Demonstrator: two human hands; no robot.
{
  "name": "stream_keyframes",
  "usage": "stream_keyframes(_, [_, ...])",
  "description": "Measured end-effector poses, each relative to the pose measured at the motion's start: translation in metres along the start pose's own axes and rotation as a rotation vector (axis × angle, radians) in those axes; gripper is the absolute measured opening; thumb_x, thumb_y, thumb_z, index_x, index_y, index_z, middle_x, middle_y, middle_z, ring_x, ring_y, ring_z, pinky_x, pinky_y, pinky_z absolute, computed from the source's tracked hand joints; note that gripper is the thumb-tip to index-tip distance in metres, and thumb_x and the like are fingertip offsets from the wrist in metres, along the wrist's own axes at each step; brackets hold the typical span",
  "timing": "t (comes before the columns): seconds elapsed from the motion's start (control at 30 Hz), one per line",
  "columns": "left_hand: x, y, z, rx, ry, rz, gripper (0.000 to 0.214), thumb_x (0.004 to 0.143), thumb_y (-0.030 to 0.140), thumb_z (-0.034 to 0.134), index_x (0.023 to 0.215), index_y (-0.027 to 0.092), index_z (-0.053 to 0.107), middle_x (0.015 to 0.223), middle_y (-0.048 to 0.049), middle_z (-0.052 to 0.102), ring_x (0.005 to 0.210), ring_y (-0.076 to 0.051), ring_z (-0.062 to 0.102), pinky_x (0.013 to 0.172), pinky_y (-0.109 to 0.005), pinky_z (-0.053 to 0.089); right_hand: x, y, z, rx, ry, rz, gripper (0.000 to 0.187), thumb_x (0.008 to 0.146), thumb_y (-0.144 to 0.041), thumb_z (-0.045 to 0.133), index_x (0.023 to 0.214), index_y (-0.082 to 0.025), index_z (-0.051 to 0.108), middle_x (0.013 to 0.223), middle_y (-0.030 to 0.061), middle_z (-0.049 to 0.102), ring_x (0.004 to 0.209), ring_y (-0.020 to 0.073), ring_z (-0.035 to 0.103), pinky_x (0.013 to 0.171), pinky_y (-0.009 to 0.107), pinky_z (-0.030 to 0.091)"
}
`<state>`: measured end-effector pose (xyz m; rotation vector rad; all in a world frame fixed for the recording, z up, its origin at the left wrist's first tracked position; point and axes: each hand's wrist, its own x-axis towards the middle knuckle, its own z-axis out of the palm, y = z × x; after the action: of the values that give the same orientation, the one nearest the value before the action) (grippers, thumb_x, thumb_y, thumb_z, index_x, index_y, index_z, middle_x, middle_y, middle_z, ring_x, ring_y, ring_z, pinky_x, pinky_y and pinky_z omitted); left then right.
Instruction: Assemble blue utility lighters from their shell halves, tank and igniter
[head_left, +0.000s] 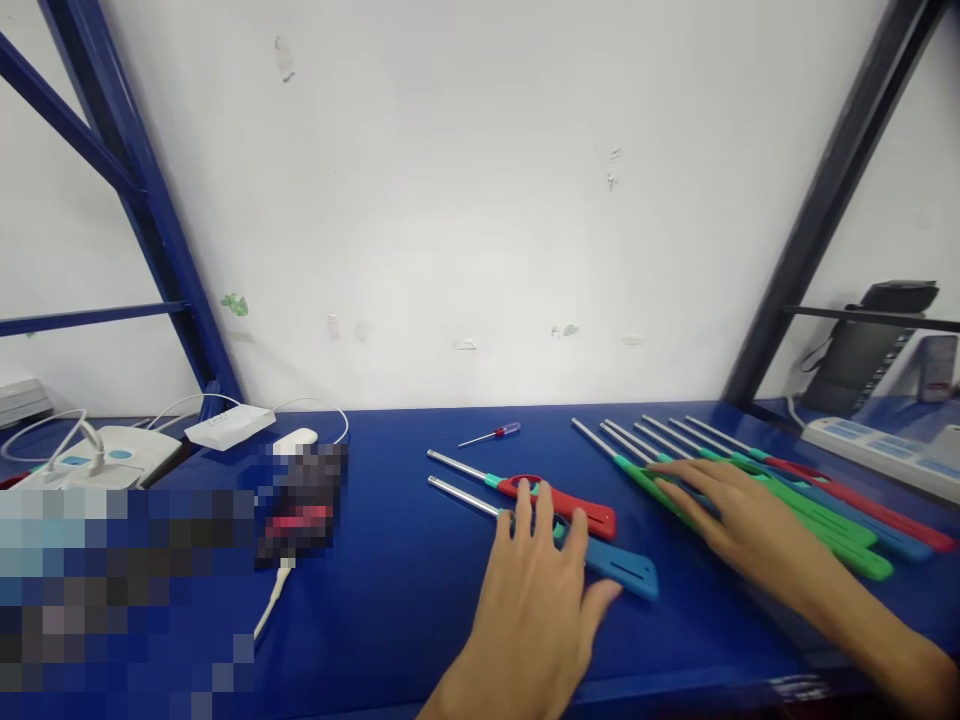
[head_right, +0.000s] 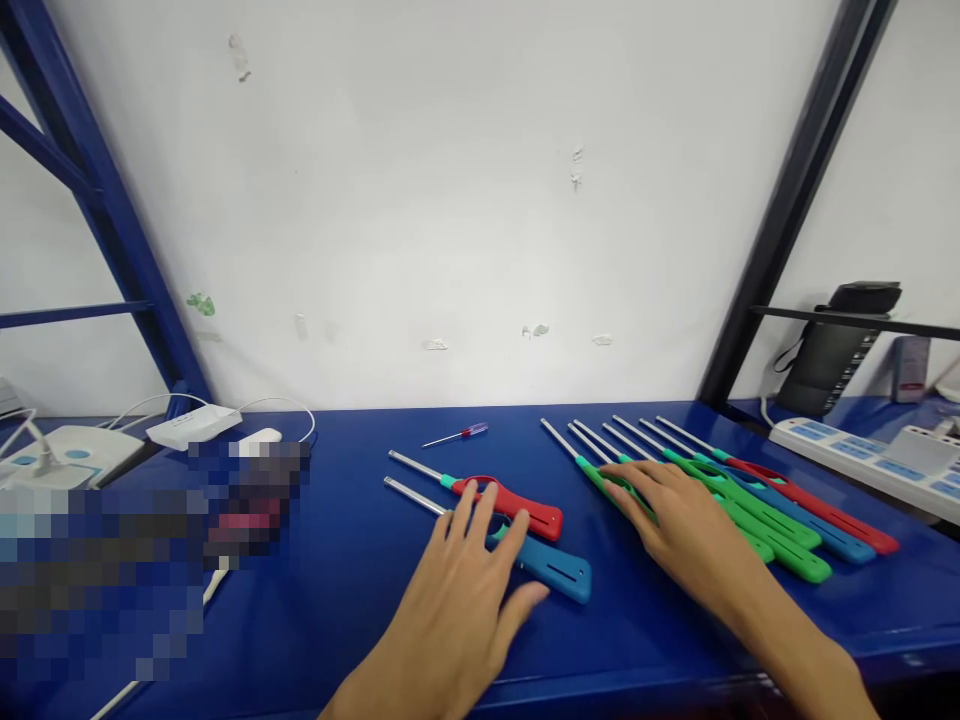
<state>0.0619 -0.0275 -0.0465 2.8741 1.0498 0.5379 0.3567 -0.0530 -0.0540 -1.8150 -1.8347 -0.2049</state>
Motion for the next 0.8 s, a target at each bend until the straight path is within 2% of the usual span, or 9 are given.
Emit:
stream_keyframes(0.07, [-0.001, 0.004, 0.003, -0.08, 0.002, 0.061, 0.064, 0.109, 0.06, 0.033, 0.161, 0.024, 0.043, 0.17, -0.0205, 0.034, 0.159, -0.044, 0.022, 0.121, -0.065, 0.037, -0.013, 0.012, 0.003, -0.012, 0.001, 0.007, 0.052, 0.1, -0.062, 0.047, 0.121, -0.025, 0.077, 0.126, 0.0142, 0.077, 0.12, 0.0411, 0.069, 0.109, 0.067, 0.049])
stream_keyframes(0.17, [-0.001, 0.007, -0.001, -0.117, -0.034, 0.077, 0.06, 0.111, 0.056, 0.03, 0.159, 0.025, 0.046, 0.168, -0.0191, 0.039, 0.159, -0.042, 0.022, 0.122, -0.066, 0.034, -0.027, 0.01, 0.011, 0.011, -0.018, -0.001, 0.054, 0.101, -0.061, 0.046, 0.13, -0.025, 0.075, 0.137, 0.0142, 0.073, 0.128, 0.0403, 0.066, 0.113, 0.067, 0.048])
stream_keyframes(0.3, [-0.002, 0.008, -0.012, -0.088, -0.108, 0.058, 0.053, 0.111, 0.049, 0.035, 0.152, 0.022, 0.055, 0.165, -0.0202, 0.043, 0.157, -0.04, 0.031, 0.124, -0.064, 0.032, -0.025, -0.016, 0.018, 0.09, -0.095, -0.047, 0.051, 0.107, -0.054, 0.042, 0.144, -0.028, 0.065, 0.149, 0.0071, 0.066, 0.14, 0.0307, 0.06, 0.121, 0.055, 0.044])
stream_keyframes(0.4, [-0.003, 0.012, -0.018, -0.078, -0.147, 0.032, 0.053, 0.111, 0.05, 0.035, 0.147, 0.019, 0.059, 0.163, -0.0213, 0.046, 0.156, -0.042, 0.034, 0.124, -0.064, 0.032, -0.017, -0.038, 0.02, 0.142, -0.15, -0.086, 0.049, 0.108, -0.053, 0.043, 0.145, -0.028, 0.065, 0.15, 0.0052, 0.066, 0.141, 0.0281, 0.059, 0.123, 0.05, 0.044])
stream_keyframes(0.53, [-0.004, 0.018, -0.02, -0.071, -0.176, -0.001, 0.06, 0.11, 0.053, 0.036, 0.158, 0.019, 0.047, 0.161, -0.0236, 0.048, 0.154, -0.044, 0.037, 0.122, -0.066, 0.033, -0.019, -0.057, 0.022, 0.178, -0.169, -0.109, 0.047, 0.109, -0.05, 0.04, 0.139, -0.028, 0.069, 0.148, 0.0078, 0.067, 0.14, 0.0288, 0.06, 0.121, 0.051, 0.047])
stream_keyframes(0.63, [-0.003, 0.019, -0.018, -0.081, -0.2, -0.019, 0.064, 0.11, 0.053, 0.035, 0.163, 0.018, 0.039, 0.163, -0.0257, 0.043, 0.154, -0.044, 0.036, 0.122, -0.067, 0.032, -0.031, -0.064, 0.024, 0.205, -0.175, -0.109, 0.044, 0.109, -0.048, 0.042, 0.137, -0.029, 0.07, 0.148, 0.0098, 0.065, 0.137, 0.0295, 0.061, 0.117, 0.05, 0.051])
stream_keyframes(0.8, [-0.004, 0.015, -0.014, -0.152, -0.188, -0.028, 0.066, 0.11, 0.055, 0.032, 0.164, 0.017, 0.038, 0.171, -0.0248, 0.025, 0.16, -0.043, 0.015, 0.126, -0.066, 0.027, -0.052, -0.056, 0.03, 0.201, -0.142, -0.101, 0.042, 0.108, -0.047, 0.044, 0.139, -0.034, 0.068, 0.148, 0.0081, 0.065, 0.139, 0.0315, 0.06, 0.117, 0.053, 0.05])
